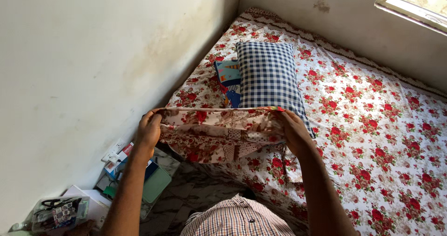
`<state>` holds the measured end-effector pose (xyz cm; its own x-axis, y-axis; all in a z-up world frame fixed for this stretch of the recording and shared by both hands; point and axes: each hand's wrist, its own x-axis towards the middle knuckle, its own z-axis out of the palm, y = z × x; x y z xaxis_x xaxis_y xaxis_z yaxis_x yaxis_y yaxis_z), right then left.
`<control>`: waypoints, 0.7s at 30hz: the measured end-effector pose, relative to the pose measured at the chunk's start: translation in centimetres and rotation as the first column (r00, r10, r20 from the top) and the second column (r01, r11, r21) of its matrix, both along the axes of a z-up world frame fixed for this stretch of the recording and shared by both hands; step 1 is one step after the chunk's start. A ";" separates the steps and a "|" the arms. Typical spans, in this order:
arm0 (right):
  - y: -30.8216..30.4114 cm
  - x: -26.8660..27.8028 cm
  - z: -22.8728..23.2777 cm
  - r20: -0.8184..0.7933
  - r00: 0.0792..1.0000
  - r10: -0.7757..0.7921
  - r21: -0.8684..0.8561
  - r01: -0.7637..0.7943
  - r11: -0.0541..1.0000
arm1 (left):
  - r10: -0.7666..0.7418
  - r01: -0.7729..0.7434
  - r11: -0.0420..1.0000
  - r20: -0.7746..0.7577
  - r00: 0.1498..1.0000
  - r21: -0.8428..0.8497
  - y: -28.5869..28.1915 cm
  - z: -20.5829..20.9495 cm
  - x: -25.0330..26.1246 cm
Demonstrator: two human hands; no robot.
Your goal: The person spreads a floral patterned sheet over a mattress, tucks the edges under the mattress, and then places two pillows at the head of the bed, one of which they cover with a floral pillowcase.
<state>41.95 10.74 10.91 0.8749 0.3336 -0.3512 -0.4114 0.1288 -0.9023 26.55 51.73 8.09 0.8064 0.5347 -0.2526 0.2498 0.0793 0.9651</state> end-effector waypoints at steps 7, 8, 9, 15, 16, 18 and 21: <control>-0.3 1.2 -0.4 0.142 0.989 0.038 0.014 -0.040 0.999 | 0.124 -0.057 0.799 -0.071 0.990 0.599 0.2 3.3 -1.3; -0.2 1.2 -0.1 0.092 0.995 0.026 0.063 -0.032 0.997 | 0.168 -0.069 0.760 -0.093 0.981 0.646 0.3 3.4 -1.5; 0.0 1.3 0.4 0.042 0.999 0.016 0.112 -0.020 0.993 | 0.171 -0.071 0.759 -0.092 0.981 0.647 0.5 3.3 -1.5; 2.8 4.9 5.7 0.297 0.955 0.027 -0.349 0.082 0.933 | 0.156 -0.112 0.857 -0.046 0.987 0.504 4.9 2.8 3.0; 3.3 6.1 6.6 0.375 0.926 0.029 -0.306 0.094 0.947 | 0.146 -0.121 0.875 -0.017 0.989 0.469 5.9 3.3 4.2; 4.5 8.9 8.7 0.561 0.827 0.035 -0.221 0.108 0.969 | 0.081 -0.123 0.930 0.133 0.988 0.345 7.4 5.3 6.9; 5.8 11.6 12.4 0.802 0.597 -0.028 -0.039 0.099 0.994 | 0.066 -0.079 0.954 0.053 0.996 0.289 7.9 10.3 9.4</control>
